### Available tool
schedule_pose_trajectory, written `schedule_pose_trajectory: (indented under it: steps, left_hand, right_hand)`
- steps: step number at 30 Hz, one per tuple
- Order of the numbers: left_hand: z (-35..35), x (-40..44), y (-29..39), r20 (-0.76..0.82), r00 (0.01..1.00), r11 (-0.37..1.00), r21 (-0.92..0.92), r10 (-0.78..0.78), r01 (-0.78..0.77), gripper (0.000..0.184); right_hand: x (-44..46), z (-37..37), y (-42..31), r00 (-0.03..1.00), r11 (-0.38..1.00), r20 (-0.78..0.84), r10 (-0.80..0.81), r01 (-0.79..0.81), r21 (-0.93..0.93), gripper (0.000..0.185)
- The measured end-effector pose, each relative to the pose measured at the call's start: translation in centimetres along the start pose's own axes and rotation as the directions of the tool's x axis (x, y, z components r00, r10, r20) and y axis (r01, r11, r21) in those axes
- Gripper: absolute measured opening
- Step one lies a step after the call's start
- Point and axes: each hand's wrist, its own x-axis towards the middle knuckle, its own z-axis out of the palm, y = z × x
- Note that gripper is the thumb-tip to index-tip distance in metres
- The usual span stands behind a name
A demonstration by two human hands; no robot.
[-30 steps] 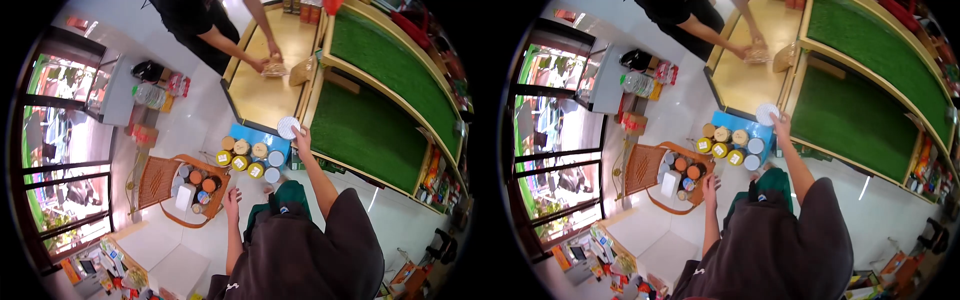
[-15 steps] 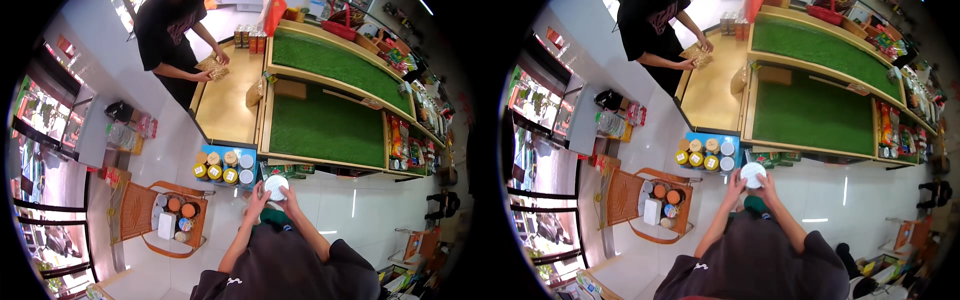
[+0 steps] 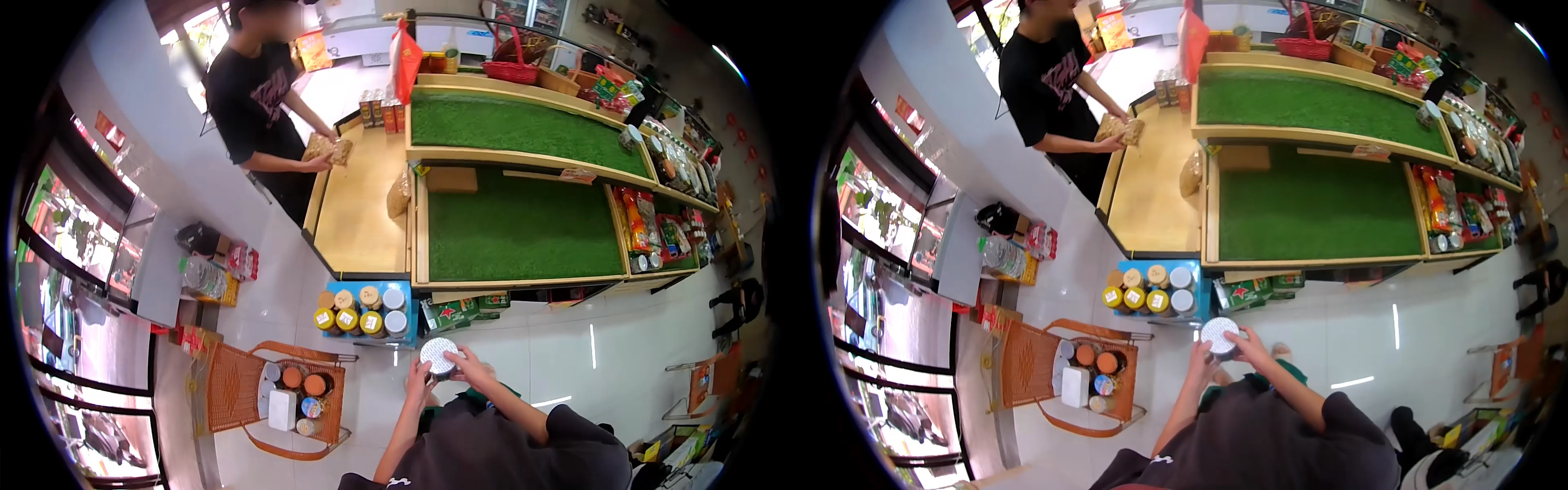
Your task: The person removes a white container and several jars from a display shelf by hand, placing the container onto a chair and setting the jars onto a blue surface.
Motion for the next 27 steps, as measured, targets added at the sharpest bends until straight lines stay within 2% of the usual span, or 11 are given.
schedule_pose_trajectory:
  steps: [2,4,7,9,12,16,17,22,24,27]
  left_hand:
    - [1.1,0.2,-0.7,0.04,0.999,1.0,0.023,-0.016,0.015,0.058]
    - [2.9,0.5,-1.4,0.005,0.997,0.993,0.093,-0.08,0.079,0.058]
    - [6.6,2.0,-3.7,0.067,0.989,0.973,0.199,-0.131,0.116,0.06]
    - [10.3,2.8,-5.8,0.11,0.977,0.941,0.305,-0.185,0.144,0.063]
    - [16.6,3.4,-9.1,0.157,0.954,0.886,0.433,-0.254,0.164,0.065]
    - [23.6,4.2,-14.7,0.194,0.916,0.798,0.574,-0.351,0.185,0.075]
    - [25.7,3.9,-16.1,0.197,0.926,0.778,0.613,-0.321,0.139,0.08]
    - [34.3,4.1,-21.7,0.205,0.869,0.66,0.732,-0.451,0.169,0.082]
    - [37.3,3.7,-23.8,0.24,0.845,0.547,0.834,-0.478,0.072,0.084]
    - [41.8,3.2,-26.7,0.251,0.801,0.488,0.871,-0.544,0.058,0.087]
  right_hand:
    - [0.0,-1.7,0.3,1.0,1.0,0.028,0.004,-0.004,0.003,0.067]
    - [-0.3,-3.9,0.6,1.0,0.999,-0.009,0.008,-0.007,0.039,0.067]
    - [-1.4,-8.4,0.4,0.998,0.997,-0.062,-0.009,0.014,0.074,0.068]
    - [-2.4,-12.1,0.3,0.984,0.982,-0.173,-0.041,0.071,0.173,0.071]
    - [-3.6,-18.8,0.2,0.964,0.961,-0.257,-0.066,0.131,0.244,0.072]
    - [-4.4,-28.0,1.3,0.925,0.948,-0.367,-0.096,0.197,0.251,0.07]
    - [-5.6,-29.7,0.8,0.919,0.947,-0.38,-0.107,0.211,0.243,0.07]
    - [-9.4,-37.7,1.9,0.852,0.881,-0.513,-0.108,0.321,0.348,0.072]
    - [-10.8,-40.3,2.9,0.811,0.83,-0.581,-0.069,0.37,0.418,0.072]
    - [-12.5,-43.6,3.9,0.745,0.788,-0.665,-0.049,0.438,0.433,0.069]
